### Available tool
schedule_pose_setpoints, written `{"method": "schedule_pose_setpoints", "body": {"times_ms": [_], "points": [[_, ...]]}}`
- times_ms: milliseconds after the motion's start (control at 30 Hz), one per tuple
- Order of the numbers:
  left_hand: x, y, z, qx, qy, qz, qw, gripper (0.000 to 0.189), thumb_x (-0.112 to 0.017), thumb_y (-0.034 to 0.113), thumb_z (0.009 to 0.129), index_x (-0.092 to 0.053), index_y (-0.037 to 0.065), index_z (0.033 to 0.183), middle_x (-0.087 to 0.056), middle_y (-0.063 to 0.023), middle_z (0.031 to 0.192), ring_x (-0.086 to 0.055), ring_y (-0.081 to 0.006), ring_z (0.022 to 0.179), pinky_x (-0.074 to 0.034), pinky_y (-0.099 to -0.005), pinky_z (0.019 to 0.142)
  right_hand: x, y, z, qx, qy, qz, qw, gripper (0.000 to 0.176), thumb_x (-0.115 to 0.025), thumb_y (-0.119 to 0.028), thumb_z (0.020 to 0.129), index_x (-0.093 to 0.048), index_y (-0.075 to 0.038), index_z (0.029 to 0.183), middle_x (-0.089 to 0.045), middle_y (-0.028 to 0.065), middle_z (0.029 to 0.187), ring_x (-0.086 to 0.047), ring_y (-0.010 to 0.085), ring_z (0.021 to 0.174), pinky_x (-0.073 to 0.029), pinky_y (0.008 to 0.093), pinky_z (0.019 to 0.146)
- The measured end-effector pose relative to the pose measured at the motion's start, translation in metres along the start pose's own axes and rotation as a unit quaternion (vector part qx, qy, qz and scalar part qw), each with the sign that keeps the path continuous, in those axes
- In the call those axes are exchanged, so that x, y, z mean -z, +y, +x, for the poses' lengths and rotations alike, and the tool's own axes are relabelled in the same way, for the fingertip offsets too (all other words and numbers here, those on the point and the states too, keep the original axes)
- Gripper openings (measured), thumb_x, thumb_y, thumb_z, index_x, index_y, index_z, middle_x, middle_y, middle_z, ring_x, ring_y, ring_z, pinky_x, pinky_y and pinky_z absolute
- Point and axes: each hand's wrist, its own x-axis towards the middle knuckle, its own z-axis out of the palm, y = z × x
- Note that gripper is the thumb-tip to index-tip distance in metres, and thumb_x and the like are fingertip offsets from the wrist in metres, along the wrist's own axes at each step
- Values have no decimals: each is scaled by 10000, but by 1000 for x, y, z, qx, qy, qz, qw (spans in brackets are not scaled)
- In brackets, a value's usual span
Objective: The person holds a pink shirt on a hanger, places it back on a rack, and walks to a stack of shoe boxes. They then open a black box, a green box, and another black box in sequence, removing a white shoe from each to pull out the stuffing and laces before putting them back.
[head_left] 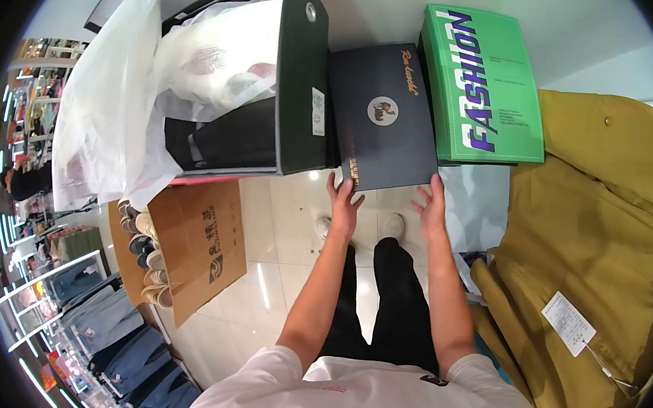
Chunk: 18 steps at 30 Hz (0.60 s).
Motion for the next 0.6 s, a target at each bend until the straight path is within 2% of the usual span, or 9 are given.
{"method": "schedule_pose_setpoints", "body": {"times_ms": [33, 100, 167, 300, 367, 400, 467, 533, 600], "points": [[-5, 12, 5, 5, -25, 7, 1000, 966, -742, 410, 881, -132, 80, 1553, -432, -157, 1459, -419, -298, 1368, -375, -547, 1110, -1, -10, 5, 2, -27, 18, 999, 944, -663, -622, 842, -329, -124, 1571, -358, 68, 1555, -368, 317, 1381, -365, 559, 1083], [9, 4, 24, 31, -26, 35, 999, 1004, -752, 407, 866, -128, 75, 1578, -448, -154, 1448, -434, -288, 1353, -412, -503, 1090, -5, -20, 15, -10, -32, -5, 999, 937, -680, -607, 832, -345, -126, 1564, -356, 80, 1568, -361, 324, 1383, -347, 559, 1093], [17, 7, 31, 58, -70, 77, 993, 950, -757, 411, 855, -218, 64, 1555, -480, -153, 1416, -449, -283, 1334, -442, -470, 1065, -4, -23, 18, -15, -40, -28, 999, 930, -696, -593, 822, -361, -129, 1556, -354, 92, 1581, -353, 331, 1385, -329, 560, 1103], [45, 0, -11, 75, -73, 80, 991, 932, -757, 336, 829, -240, 71, 1558, -500, -150, 1410, -501, -282, 1284, -435, -512, 1045, 32, 0, -21, -61, -117, -16, 991, 858, -716, -439, 827, -372, -128, 1549, -391, 92, 1560, -363, 324, 1395, -302, 563, 1143], [64, 5, -53, 83, -93, 115, 986, 1010, -775, 279, 806, -195, 76, 1608, -553, -150, 1347, -516, -273, 1267, -433, -463, 1052, 52, 3, -62, -98, -139, -40, 985, 834, -697, -360, 840, -350, -129, 1562, -409, 91, 1548, -343, 314, 1427, -284, 584, 1152], [71, 8, -77, 78, -107, 145, 981, 1027, -780, 262, 802, -186, 77, 1620, -570, -153, 1322, -528, -273, 1255, -433, -443, 1055, 58, -1, -86, -123, -148, -29, 981, 839, -694, -333, 841, -334, -124, 1570, -415, 90, 1543, -344, 310, 1435, -282, 561, 1163], [75, 28, -131, 105, -153, 209, 960, 1081, -787, 276, 786, -147, 55, 1628, -483, -197, 1426, -459, -319, 1352, -354, -453, 1139, 74, 3, -118, -134, -180, -8, 975, 893, -705, -284, 813, -297, -109, 1588, -427, 97, 1536, -361, 298, 1436, -291, 495, 1177], [92, 28, -179, 68, -143, 241, 958, 1018, -796, 252, 793, -224, 82, 1618, -582, -176, 1303, -552, -273, 1248, -425, -412, 1076, 89, 9, -148, -117, -203, -1, 972, 942, -720, -262, 784, -276, -98, 1598, -432, 106, 1533, -378, 288, 1429, -303, 452, 1181], [100, 45, -218, 64, -167, 223, 958, 1067, -827, 198, 763, -197, 97, 1619, -534, -177, 1354, -526, -297, 1285, -429, -436, 1091, 81, -13, -203, -94, -233, -25, 968, 1025, -739, -187, 696, -274, -56, 1599, -451, 119, 1516, -409, 270, 1406, -307, 374, 1184]]}}
